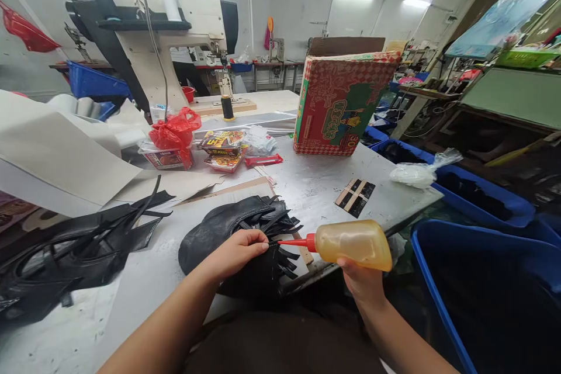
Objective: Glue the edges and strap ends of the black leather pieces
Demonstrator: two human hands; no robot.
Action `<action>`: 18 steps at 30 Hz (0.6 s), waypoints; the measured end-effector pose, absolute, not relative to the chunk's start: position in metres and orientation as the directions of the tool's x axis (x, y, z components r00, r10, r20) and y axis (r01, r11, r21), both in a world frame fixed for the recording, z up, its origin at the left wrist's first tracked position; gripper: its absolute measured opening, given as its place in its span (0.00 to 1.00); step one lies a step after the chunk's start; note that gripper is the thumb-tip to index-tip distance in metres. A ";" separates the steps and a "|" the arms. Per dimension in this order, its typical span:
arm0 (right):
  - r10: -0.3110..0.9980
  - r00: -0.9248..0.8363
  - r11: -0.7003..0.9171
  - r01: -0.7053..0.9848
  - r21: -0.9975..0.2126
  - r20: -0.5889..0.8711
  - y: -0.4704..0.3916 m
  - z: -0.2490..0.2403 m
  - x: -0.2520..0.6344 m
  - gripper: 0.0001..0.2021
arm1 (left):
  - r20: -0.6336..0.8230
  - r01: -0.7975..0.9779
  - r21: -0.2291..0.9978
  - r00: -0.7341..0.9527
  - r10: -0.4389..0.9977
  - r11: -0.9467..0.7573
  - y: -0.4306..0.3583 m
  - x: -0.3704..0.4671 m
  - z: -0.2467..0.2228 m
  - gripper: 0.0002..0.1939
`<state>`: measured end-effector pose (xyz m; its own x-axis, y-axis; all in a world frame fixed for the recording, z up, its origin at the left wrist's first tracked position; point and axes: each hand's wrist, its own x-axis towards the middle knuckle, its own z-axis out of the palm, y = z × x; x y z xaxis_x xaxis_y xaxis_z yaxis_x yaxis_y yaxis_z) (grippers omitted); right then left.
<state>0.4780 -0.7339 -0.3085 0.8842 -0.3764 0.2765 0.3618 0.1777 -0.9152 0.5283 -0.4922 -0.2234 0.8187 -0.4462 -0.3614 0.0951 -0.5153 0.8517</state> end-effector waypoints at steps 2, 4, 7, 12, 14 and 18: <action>-0.380 0.878 0.162 0.372 -0.914 0.291 -0.733 -0.311 0.477 0.19 | -0.366 0.113 0.860 0.816 -0.448 -0.497 -0.492 0.528 -0.222 0.14; -0.394 0.868 0.146 0.384 -0.912 0.303 -0.733 -0.313 0.477 0.18 | -0.367 0.124 0.866 0.816 -0.446 -0.485 -0.492 0.528 -0.222 0.14; -0.385 0.870 0.138 0.384 -0.913 0.308 -0.733 -0.314 0.477 0.17 | -0.368 0.137 0.872 0.816 -0.445 -0.470 -0.492 0.528 -0.222 0.14; -0.364 0.879 0.117 0.370 -0.922 0.307 -0.732 -0.316 0.476 0.17 | -0.362 0.146 0.883 0.816 -0.450 -0.446 -0.491 0.529 -0.224 0.14; -0.382 0.873 0.113 0.370 -0.922 0.304 -0.731 -0.316 0.476 0.18 | -0.365 0.154 0.884 0.816 -0.448 -0.440 -0.491 0.529 -0.225 0.14; -0.377 0.876 0.109 0.364 -0.925 0.300 -0.732 -0.314 0.477 0.18 | -0.362 0.154 0.886 0.819 -0.445 -0.437 -0.491 0.529 -0.224 0.14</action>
